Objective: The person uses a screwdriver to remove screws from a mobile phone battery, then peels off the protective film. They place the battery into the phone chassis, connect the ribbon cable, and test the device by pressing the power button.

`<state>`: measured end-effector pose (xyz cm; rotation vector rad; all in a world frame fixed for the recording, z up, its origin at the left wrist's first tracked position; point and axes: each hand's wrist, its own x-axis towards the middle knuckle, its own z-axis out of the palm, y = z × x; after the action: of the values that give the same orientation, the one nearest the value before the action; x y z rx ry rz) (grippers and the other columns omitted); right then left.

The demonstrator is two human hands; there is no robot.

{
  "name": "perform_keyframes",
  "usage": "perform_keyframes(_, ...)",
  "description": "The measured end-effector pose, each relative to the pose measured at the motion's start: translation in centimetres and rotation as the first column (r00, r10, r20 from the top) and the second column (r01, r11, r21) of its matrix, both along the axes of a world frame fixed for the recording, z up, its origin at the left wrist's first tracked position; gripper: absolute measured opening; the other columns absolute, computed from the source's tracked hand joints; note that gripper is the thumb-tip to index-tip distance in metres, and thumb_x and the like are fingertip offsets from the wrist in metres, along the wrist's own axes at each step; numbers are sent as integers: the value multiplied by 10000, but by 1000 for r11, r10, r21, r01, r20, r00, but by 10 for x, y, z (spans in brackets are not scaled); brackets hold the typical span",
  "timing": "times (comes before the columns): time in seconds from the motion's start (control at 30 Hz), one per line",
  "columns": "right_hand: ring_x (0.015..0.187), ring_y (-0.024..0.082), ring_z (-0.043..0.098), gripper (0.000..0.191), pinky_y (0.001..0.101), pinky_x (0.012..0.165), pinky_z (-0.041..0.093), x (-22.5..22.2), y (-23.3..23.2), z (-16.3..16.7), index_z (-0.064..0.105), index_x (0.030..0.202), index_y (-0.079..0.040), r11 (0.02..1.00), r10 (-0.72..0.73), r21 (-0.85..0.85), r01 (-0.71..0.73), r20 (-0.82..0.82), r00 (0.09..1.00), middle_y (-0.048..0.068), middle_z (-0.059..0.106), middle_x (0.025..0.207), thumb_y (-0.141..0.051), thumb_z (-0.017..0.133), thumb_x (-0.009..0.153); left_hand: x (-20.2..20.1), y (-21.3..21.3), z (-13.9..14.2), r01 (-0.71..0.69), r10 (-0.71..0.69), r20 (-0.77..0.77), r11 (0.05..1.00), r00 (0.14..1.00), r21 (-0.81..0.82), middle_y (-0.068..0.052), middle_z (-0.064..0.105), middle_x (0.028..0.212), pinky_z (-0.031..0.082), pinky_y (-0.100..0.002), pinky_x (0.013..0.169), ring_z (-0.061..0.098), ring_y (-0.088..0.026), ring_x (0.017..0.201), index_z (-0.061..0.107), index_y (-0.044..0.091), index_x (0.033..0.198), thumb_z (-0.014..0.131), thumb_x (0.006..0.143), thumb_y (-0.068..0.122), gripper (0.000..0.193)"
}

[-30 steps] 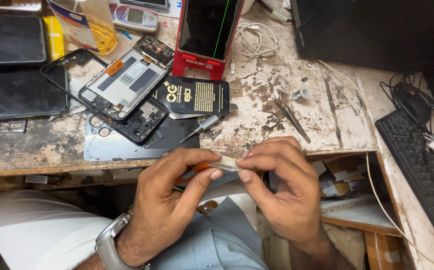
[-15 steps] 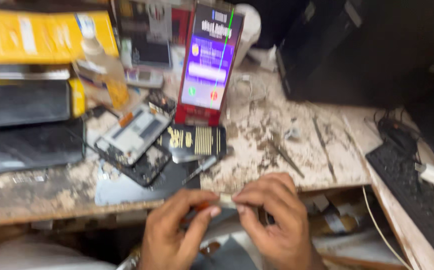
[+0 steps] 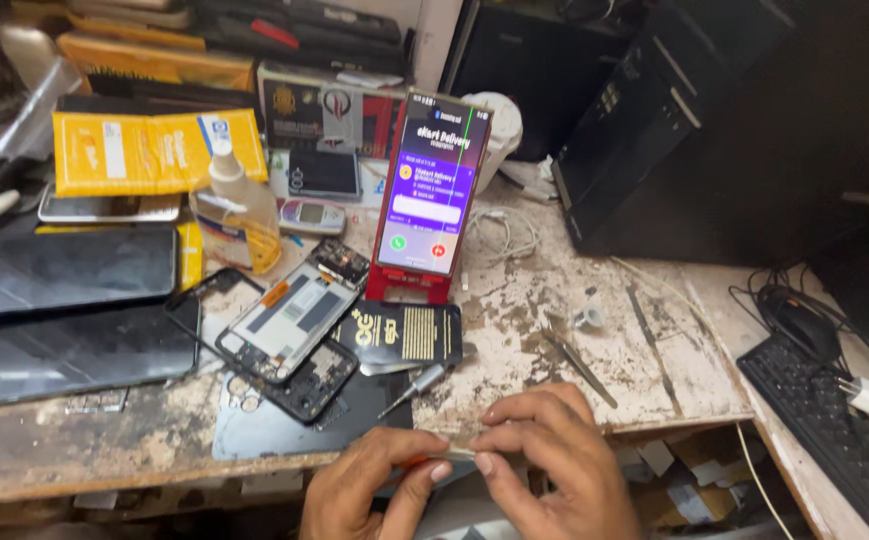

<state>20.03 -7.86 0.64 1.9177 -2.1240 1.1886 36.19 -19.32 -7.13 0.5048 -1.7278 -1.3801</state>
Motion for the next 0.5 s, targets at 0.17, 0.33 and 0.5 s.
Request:
perform_keyframes(0.17,998,281,647,117,423,899,518,-5,-12,-17,719,861,-92,997,-24,-75,8,-222,975,86,692,968,-135,810,803,-13,-8,-22,-149,153,12,977,988,-153,-24,803,776,630,-290,640,783,-137,686,787,112,885,885,750,173,178)
perform_keyframes(0.33,955,247,676,118,399,888,552,-7,-22,-26,746,853,-126,984,-66,-174,26,-228,971,53,697,934,-163,832,781,-20,-25,-42,-85,92,49,989,995,-124,-28,799,751,649,-299,641,812,-142,688,784,121,850,889,733,183,169)
perform_keyframes(0.5,964,243,689,157,405,868,549,-5,-20,-11,748,838,-92,994,-1,-111,-8,-80,997,72,724,948,-162,859,752,-17,-24,-45,-91,101,77,988,992,-129,-24,799,739,651,-302,634,814,-139,683,786,134,828,897,723,191,163)
